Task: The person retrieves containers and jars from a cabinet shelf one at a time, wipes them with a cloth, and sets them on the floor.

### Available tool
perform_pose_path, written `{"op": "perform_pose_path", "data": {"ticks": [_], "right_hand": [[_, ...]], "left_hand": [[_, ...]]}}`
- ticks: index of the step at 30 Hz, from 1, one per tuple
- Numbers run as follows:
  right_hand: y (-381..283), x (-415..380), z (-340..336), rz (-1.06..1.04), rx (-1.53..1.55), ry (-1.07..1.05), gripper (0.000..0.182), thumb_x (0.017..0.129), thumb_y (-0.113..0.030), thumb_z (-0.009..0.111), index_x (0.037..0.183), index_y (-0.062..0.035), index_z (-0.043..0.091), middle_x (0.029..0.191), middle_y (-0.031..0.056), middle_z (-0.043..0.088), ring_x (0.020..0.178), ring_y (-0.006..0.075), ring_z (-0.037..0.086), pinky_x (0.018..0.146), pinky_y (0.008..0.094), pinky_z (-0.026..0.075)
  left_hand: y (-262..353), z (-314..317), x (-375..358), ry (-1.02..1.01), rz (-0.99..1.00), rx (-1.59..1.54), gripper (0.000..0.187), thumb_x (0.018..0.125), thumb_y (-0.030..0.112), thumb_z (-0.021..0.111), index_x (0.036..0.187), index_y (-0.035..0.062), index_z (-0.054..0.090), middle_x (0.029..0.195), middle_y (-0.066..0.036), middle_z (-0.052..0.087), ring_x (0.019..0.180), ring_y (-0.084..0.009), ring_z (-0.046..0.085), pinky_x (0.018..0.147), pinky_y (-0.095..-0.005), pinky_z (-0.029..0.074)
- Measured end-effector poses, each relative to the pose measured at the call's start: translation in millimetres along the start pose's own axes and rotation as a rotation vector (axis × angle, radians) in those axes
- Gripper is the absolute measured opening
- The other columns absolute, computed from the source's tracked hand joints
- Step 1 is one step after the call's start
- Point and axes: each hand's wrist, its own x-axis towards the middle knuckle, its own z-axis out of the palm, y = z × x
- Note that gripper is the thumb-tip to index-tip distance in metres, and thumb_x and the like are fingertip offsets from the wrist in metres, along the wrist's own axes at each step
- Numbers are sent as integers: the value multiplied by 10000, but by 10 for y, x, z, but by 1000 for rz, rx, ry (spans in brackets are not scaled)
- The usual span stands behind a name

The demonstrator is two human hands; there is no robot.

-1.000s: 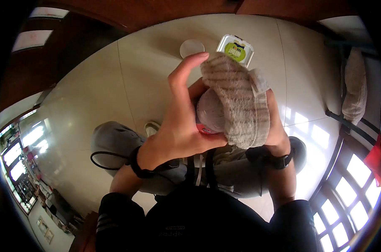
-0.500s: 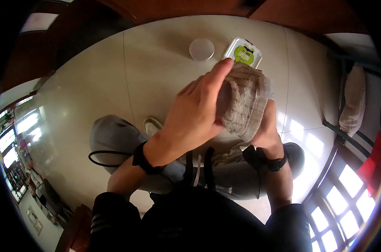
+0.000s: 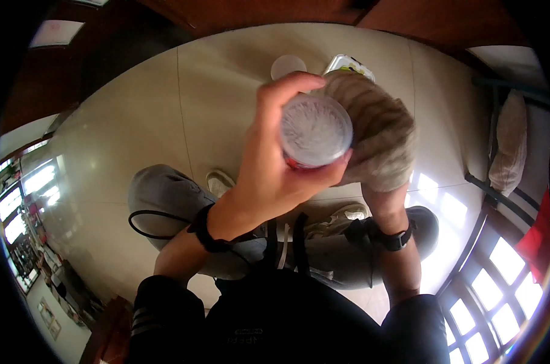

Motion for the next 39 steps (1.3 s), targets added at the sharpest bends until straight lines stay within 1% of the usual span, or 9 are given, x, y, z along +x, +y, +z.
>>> {"op": "perform_pose_path", "data": {"ticks": [4,7,13,16,23,29,34,37,39], "right_hand": [[-99,112,69,136,405,-27,498,955,-220,538,1361,-19,332,1320,123,469,1178,222,506,988,372,448],[175,95,103,128,-57,-152,440,966,-207,510,1340,-16,377,1295,112,491,1149,189,515,953,329,449],[-128,18,286,234,23,-324,492,940,-151,550,1372,-16,359,1287,96,490,1159,161,481,957,305,425],[-266,-7,316,268,142,-313,528,918,-147,586,1374,-12,357,1281,91,488,1162,156,470,968,295,411],[-48,-62,248,149,31,-221,563,850,-60,648,1342,-11,379,1292,100,470,1132,172,497,949,322,444],[-55,-129,195,107,447,-91,607,820,7,643,1354,-10,356,1331,133,438,1188,212,471,990,384,432],[-167,-166,218,210,1241,-194,648,795,63,639,1364,-9,337,1363,161,412,1235,246,449,1024,435,422],[-130,-150,263,-308,214,-193,628,796,90,607,1360,-6,350,1357,158,430,1229,255,463,1018,431,423],[-142,-120,233,-369,7,-172,615,806,108,571,1365,-6,341,1349,156,445,1223,256,472,1016,424,425]], "left_hand": [[57,-58,69,27,-204,-393,604,753,114,741,1250,50,403,1101,-160,561,965,-219,613,808,-335,521],[75,-77,116,5,-229,-512,596,834,287,665,1303,51,382,1077,-204,575,880,-249,621,792,-389,523],[124,-25,125,16,-166,-455,649,824,340,674,1322,47,379,1200,-206,535,941,-265,616,834,-390,507],[61,-55,152,55,-130,-480,615,750,57,731,1277,18,416,1205,-177,559,998,-238,620,883,-329,487],[110,-7,121,127,-74,-393,618,756,70,726,1288,14,417,1253,-146,503,1097,-195,517,939,-326,421],[88,17,65,88,-152,-552,537,841,133,673,1286,11,399,1207,-128,518,1062,-166,517,899,-301,433],[69,-18,33,127,-218,-575,458,890,157,634,1263,13,411,1164,-125,541,1023,-138,531,868,-269,436],[94,-48,22,147,-274,-616,434,890,155,634,1243,11,426,1157,-124,545,1011,-139,538,878,-274,433],[117,-65,35,138,-308,-611,440,885,132,631,1253,-1,429,1161,-119,546,1031,-144,537,902,-285,427]]}}
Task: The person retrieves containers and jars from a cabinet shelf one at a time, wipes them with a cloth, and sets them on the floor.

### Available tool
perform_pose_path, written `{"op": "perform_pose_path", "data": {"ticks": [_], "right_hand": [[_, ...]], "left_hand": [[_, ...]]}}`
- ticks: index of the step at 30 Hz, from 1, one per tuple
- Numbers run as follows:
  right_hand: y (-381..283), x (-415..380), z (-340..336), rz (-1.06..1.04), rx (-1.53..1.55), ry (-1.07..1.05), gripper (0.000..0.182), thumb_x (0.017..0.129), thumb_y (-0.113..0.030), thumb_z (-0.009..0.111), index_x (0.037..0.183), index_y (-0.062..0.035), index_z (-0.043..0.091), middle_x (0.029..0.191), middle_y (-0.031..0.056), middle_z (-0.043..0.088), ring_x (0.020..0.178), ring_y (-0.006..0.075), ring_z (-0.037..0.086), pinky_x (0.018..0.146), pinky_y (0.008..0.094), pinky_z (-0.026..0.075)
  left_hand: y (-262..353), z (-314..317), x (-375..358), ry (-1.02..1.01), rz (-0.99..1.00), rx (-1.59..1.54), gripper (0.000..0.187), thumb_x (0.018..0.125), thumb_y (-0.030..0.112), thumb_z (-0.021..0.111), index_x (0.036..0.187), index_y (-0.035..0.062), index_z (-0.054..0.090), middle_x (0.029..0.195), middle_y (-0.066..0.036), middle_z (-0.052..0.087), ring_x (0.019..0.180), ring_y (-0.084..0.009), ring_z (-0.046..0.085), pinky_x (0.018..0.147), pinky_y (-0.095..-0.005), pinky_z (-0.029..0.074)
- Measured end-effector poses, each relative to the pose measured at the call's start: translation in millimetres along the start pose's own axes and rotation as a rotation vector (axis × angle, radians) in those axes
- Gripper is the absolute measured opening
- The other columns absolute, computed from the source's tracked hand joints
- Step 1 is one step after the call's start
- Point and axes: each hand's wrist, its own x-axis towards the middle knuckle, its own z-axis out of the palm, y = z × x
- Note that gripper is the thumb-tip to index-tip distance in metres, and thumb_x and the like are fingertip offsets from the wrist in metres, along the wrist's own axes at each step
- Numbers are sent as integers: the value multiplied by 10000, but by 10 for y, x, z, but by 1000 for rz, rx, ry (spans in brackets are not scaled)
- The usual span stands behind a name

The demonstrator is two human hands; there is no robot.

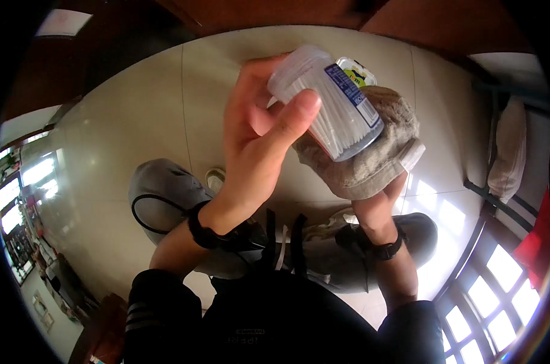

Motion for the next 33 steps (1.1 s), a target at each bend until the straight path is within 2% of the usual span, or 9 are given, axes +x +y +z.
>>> {"op": "perform_pose_path", "data": {"ticks": [1,5,10,13,15,20,23,28,33], "right_hand": [[11,8,-4,-5,-13,9,609,810,115,556,1366,-5,338,1345,154,452,1220,256,477,1016,420,424],[87,-105,16,100,404,188,587,833,100,537,1371,-7,327,1346,144,457,1225,256,477,1026,416,415],[39,-98,-6,188,226,248,598,871,18,569,1395,-32,284,1381,144,413,1237,265,469,1013,439,434],[-18,-63,-25,335,521,298,659,858,-7,608,1408,-46,248,1396,148,383,1227,268,475,1010,443,440],[-27,-54,-57,402,537,289,723,828,-16,649,1414,-52,226,1401,154,372,1226,266,474,1013,438,438],[74,-155,-122,337,-107,97,924,719,-26,767,1425,-59,173,1406,169,360,1244,250,453,1030,408,417],[81,-156,-129,331,-79,111,810,777,-118,668,1429,-59,192,1413,161,361,1253,258,443,1036,416,402],[56,-139,-133,416,369,180,661,873,-270,502,1434,-60,223,1425,146,363,1268,273,426,1047,428,376],[66,-147,-146,496,798,164,599,969,-422,337,1440,-61,255,1437,131,364,1282,287,409,1058,441,351]], "left_hand": [[7,-2,13,0,-13,4,443,883,121,629,1257,-8,431,1163,-117,547,1042,-146,536,915,-290,424],[3,-27,35,-88,15,-62,510,858,77,634,1304,-35,413,1211,-117,509,1103,-176,513,964,-321,405],[-22,-31,64,-144,17,-93,552,846,57,638,1329,-44,391,1254,-122,461,1135,-199,492,980,-338,401],[-51,-58,79,-144,8,-88,539,849,54,634,1322,-47,394,1242,-121,472,1128,-190,498,980,-329,403],[-51,-49,75,-141,8,-85,537,849,56,634,1318,-49,395,1231,-122,482,1121,-184,505,976,-322,407],[-28,-16,84,-173,62,-57,563,831,55,639,1323,-49,388,1211,-126,504,1104,-173,525,963,-310,420],[-10,-37,112,-199,100,40,584,815,52,645,1326,-50,383,1223,-132,500,1106,-179,526,964,-315,421],[-24,-27,103,-165,73,-25,592,807,51,648,1327,-36,379,1279,-147,474,1133,-194,516,976,-334,421],[-44,-60,109,-180,83,-20,606,797,58,653,1329,-23,374,1320,-154,451,1156,-204,505,984,-342,417]]}}
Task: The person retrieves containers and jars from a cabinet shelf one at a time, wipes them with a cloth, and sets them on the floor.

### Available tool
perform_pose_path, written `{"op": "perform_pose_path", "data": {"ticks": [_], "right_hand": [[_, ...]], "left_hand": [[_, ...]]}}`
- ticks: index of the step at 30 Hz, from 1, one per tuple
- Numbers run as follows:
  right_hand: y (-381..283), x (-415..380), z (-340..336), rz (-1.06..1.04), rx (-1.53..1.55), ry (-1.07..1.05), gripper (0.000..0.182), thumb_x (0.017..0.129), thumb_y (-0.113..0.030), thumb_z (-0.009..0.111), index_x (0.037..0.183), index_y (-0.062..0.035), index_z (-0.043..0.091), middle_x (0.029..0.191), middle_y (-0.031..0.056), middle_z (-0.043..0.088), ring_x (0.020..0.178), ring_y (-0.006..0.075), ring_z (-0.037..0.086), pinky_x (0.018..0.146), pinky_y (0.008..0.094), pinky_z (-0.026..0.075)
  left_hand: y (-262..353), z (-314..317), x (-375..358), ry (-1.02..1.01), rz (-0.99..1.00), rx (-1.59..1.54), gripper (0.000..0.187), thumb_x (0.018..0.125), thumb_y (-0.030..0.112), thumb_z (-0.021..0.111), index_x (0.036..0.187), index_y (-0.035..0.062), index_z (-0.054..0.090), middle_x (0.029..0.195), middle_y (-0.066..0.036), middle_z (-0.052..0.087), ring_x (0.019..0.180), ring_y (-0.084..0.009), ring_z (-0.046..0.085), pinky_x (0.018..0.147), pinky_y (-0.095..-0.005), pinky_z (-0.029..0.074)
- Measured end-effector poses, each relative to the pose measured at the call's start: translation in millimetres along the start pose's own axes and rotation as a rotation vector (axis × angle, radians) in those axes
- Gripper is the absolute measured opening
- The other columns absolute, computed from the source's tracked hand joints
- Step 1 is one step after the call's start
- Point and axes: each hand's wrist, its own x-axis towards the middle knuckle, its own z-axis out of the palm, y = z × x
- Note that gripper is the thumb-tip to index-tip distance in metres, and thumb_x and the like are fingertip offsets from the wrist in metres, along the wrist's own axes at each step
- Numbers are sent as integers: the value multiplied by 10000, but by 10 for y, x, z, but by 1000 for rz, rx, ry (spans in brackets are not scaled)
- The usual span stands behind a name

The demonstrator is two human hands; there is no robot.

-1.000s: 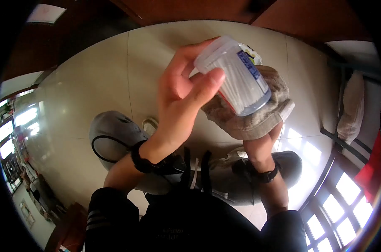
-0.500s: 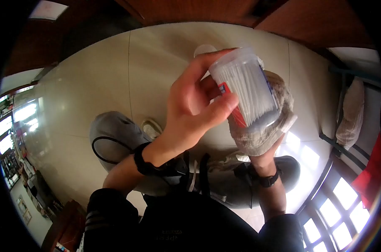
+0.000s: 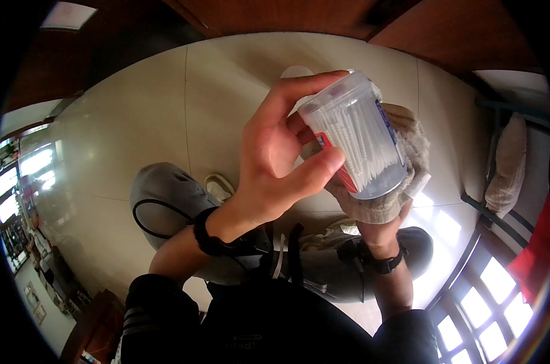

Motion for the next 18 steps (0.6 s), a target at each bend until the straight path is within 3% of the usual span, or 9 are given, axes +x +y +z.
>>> {"op": "perform_pose_path", "data": {"ticks": [3,6,9,18], "right_hand": [[68,55,-24,-37,410,-150,607,985,-452,315,1429,-40,278,1419,138,393,1262,295,438,1041,441,377],[53,121,-60,-95,244,-312,647,974,-507,304,1442,-63,266,1451,129,358,1312,290,378,1097,450,297],[60,97,-201,-96,207,-379,615,978,-477,336,1445,-83,272,1475,121,330,1345,286,338,1138,458,237],[25,28,-164,-115,146,-333,632,930,-384,436,1434,-55,244,1449,147,327,1334,292,347,1124,440,253]], "left_hand": [[-9,-1,5,0,8,-12,612,793,72,656,1328,-22,374,1326,-154,448,1158,-203,501,981,-338,416],[-8,14,17,10,12,-13,613,797,89,643,1333,-19,366,1328,-155,445,1148,-195,496,965,-327,417],[-11,5,13,-4,4,-48,618,806,104,619,1346,-18,345,1317,-151,443,1136,-187,487,954,-319,410],[-10,22,8,-21,30,-41,634,819,143,580,1365,-31,308,1253,-138,453,1134,-185,472,962,-325,395]]}}
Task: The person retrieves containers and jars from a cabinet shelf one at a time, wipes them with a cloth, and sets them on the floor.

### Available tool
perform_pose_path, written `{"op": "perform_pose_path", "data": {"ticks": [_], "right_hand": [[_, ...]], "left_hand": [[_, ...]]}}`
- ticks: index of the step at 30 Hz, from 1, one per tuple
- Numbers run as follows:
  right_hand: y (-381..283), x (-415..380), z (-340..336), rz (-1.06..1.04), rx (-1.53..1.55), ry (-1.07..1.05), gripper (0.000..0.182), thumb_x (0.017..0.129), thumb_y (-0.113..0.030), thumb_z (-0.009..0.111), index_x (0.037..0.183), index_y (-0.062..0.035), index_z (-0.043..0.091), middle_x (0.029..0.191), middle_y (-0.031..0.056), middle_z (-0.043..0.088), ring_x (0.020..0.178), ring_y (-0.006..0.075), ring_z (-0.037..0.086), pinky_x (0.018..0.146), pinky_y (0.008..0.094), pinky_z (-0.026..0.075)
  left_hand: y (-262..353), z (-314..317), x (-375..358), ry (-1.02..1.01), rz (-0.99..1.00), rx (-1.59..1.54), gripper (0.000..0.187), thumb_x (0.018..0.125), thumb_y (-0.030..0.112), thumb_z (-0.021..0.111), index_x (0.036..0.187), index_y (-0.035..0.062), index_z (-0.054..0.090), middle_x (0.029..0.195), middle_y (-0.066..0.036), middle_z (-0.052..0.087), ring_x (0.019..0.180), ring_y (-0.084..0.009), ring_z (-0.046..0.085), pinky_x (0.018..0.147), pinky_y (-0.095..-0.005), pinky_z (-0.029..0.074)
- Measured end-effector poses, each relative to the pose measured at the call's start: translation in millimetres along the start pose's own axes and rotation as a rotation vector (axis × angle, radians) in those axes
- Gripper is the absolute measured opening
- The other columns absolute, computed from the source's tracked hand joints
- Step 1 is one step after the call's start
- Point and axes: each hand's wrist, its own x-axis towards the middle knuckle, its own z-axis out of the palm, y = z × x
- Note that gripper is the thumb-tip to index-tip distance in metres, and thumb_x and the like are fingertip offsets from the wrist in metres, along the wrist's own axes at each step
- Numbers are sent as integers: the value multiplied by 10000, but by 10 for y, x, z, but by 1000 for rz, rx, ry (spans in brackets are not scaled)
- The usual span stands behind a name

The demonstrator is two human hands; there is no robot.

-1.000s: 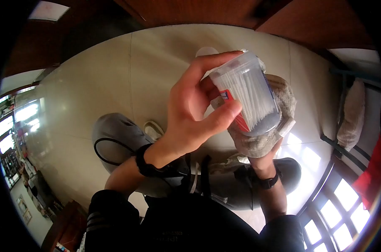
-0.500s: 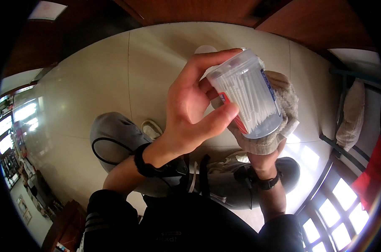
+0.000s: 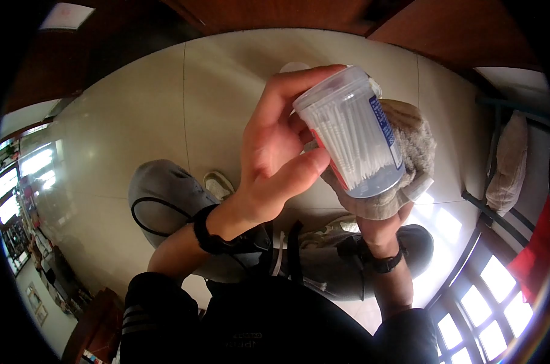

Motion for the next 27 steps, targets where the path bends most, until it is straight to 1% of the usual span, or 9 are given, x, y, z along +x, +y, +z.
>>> {"op": "perform_pose_path", "data": {"ticks": [5,10,13,15,18,19,23,25,27], "right_hand": [[-2,1,29,-15,-86,27,656,903,-332,492,1428,-39,229,1435,160,326,1328,295,351,1116,430,262],[-4,6,121,-41,-278,101,689,876,-281,547,1422,-24,213,1421,174,324,1322,298,356,1108,420,271],[6,20,215,-55,-499,159,713,860,-250,580,1418,-14,204,1413,183,323,1319,300,359,1104,414,277],[12,35,276,-65,-663,175,730,849,-229,603,1416,-8,198,1407,188,323,1317,301,361,1101,410,280],[28,87,359,-92,-902,161,758,833,-198,636,1412,1,189,1398,197,322,1313,303,364,1096,404,286],[35,107,378,-110,-968,146,768,828,-188,647,1411,4,186,1395,200,321,1312,304,365,1094,402,288],[102,296,405,-268,-1244,5,809,807,-146,691,1406,17,173,1384,211,320,1307,306,368,1088,394,295],[106,364,439,-297,-1308,-49,831,796,-126,714,1404,23,167,1378,216,320,1305,307,370,1085,390,298],[53,390,491,-250,-1333,-57,891,807,-135,697,1427,29,78,1381,212,323,1324,303,344,1086,393,287]], "left_hand": [[9,-20,-2,-25,-38,-35,648,820,172,576,1370,-33,302,1260,-145,438,1124,-184,476,946,-324,402],[-22,4,-1,5,24,161,683,790,235,663,1338,-20,346,1242,-120,440,1079,-183,499,894,-319,429],[-101,-69,-32,63,-47,254,676,772,287,717,1290,-12,402,1235,-110,439,1058,-179,507,866,-309,440],[-111,-65,-46,104,-143,203,685,764,376,759,1244,-2,449,1186,-91,481,995,-160,531,824,-290,452],[17,72,-65,179,-445,11,659,773,408,757,1211,-3,486,1057,-63,556,917,-144,561,815,-281,453],[-43,58,-63,157,-494,-22,582,795,400,732,1165,-3,531,963,-43,604,872,-127,586,826,-265,448],[-280,-103,-215,115,-551,-475,446,895,314,578,1215,10,509,1091,-83,582,1023,-167,564,919,-323,445],[-320,-136,-245,95,-574,-703,389,945,271,501,1240,17,499,1155,-103,572,1098,-186,553,966,-351,443],[-257,-45,-245,116,-648,-621,462,914,284,563,1281,19,470,1177,-72,563,1101,-152,537,966,-316,410]]}}
